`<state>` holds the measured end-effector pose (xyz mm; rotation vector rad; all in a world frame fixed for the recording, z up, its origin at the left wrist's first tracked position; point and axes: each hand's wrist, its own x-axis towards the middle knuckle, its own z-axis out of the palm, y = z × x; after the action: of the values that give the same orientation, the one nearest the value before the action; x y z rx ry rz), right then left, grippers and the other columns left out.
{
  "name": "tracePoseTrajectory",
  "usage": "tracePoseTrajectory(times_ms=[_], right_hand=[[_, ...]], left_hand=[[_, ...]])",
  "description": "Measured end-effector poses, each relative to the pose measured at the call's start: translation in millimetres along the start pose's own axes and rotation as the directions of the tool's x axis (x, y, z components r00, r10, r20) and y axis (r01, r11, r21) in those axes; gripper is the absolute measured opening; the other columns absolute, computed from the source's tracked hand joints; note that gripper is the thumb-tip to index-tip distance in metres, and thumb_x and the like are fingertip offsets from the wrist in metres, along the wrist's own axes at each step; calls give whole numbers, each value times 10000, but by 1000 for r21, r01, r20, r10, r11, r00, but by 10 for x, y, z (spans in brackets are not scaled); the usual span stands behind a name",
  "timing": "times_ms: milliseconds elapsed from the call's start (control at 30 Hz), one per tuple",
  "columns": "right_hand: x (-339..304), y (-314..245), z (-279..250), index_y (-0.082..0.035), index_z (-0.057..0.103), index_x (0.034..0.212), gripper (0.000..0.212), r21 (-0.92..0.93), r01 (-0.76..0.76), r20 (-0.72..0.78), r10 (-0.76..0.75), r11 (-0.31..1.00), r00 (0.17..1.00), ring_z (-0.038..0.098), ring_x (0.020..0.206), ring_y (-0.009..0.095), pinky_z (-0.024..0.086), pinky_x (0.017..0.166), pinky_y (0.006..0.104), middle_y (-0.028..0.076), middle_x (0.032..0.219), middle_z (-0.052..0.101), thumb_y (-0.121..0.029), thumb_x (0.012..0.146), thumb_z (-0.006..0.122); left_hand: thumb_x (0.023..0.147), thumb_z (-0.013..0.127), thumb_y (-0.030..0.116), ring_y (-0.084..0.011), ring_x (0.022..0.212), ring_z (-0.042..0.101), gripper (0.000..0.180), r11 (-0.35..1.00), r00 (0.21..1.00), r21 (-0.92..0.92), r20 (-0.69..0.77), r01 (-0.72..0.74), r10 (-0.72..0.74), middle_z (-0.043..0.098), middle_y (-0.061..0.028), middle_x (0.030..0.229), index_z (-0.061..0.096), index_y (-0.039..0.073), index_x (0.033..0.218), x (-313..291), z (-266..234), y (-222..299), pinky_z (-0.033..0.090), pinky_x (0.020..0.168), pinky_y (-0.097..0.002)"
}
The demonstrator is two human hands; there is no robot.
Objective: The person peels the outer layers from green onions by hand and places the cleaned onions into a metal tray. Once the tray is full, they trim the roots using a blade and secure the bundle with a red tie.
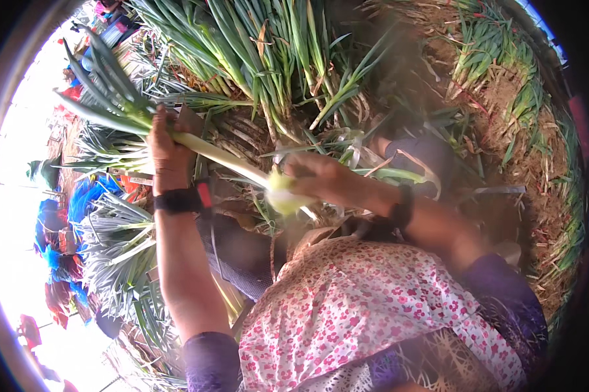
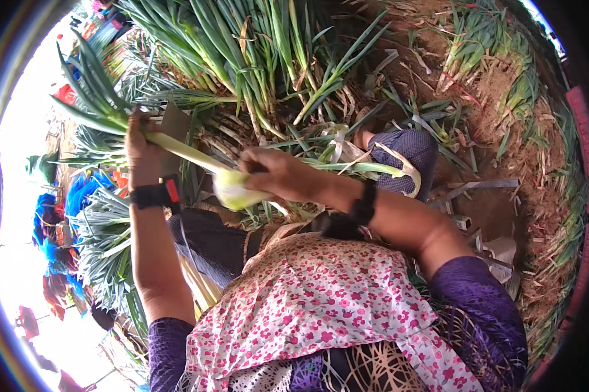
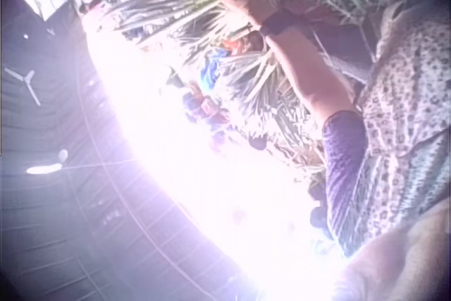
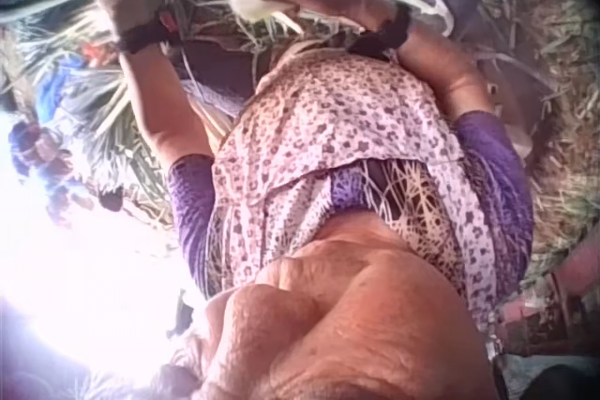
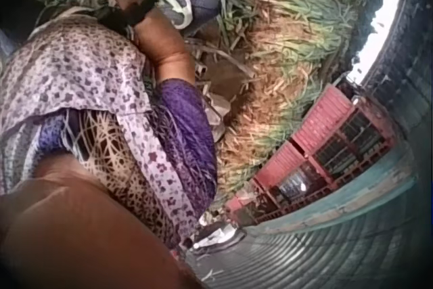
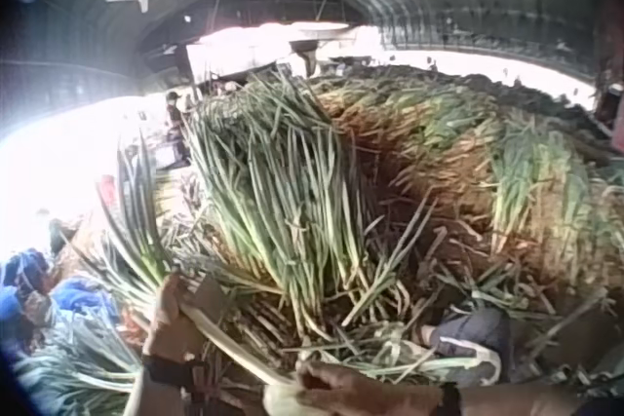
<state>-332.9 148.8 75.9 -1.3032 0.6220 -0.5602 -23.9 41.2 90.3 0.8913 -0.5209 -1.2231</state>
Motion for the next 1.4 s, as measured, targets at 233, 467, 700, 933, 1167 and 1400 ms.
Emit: tracePoseTrajectory(times_ms=[233,467,700,933,1167,1400], right_hand=[[-1538,719,-516,-70,536,1167,447,-659,-293,-43,355,692,934,616,863,258,470,778,353,168,979,617,-370,836,522],[-1329,-13,-591,-51,420,1285,627,-768,-446,-321,327,460,889,543,1054,310,419,904,374,202,1161,545,-347,764,602],[16,338,-21,-107,259,1388,782,-732,135,-91,-292,668,952,419,1205,319,367,995,381,235,1304,408,-298,745,662],[182,904,122,-37,553,994,259,-357,-265,39,298,896,954,608,672,167,535,625,321,53,719,596,-197,802,620],[-14,1055,-116,-76,540,962,269,-708,-112,-161,-5,697,987,616,707,235,492,631,343,115,777,610,-191,755,667],[454,953,259,-21,546,1042,385,-519,-22,196,144,855,970,547,706,171,458,685,302,63,742,563,-252,760,668]], left_hand=[[830,610,128,-75,503,401,180,992,942,-3,-312,-129,122,453,17,643,452,132,743,277,-734,1103,348,453,-201],[832,620,291,-103,557,442,239,933,923,131,-153,-335,353,474,-10,703,494,90,866,172,-1261,1527,420,538,-254],[766,440,676,-212,719,469,700,923,949,-371,246,-96,198,528,-114,911,492,69,1111,-395,-220,618,402,664,-352],[776,375,692,-260,833,486,677,840,930,-539,336,61,148,526,-123,1008,522,78,1018,-772,-112,257,409,748,-404],[824,554,470,-256,863,561,434,894,997,-447,64,-15,49,576,-102,942,534,89,1031,-905,-573,181,449,810,-454],[791,621,372,-241,742,561,341,830,981,-532,-176,-167,84,568,-85,781,531,75,932,-1030,-1344,119,481,685,-391]])
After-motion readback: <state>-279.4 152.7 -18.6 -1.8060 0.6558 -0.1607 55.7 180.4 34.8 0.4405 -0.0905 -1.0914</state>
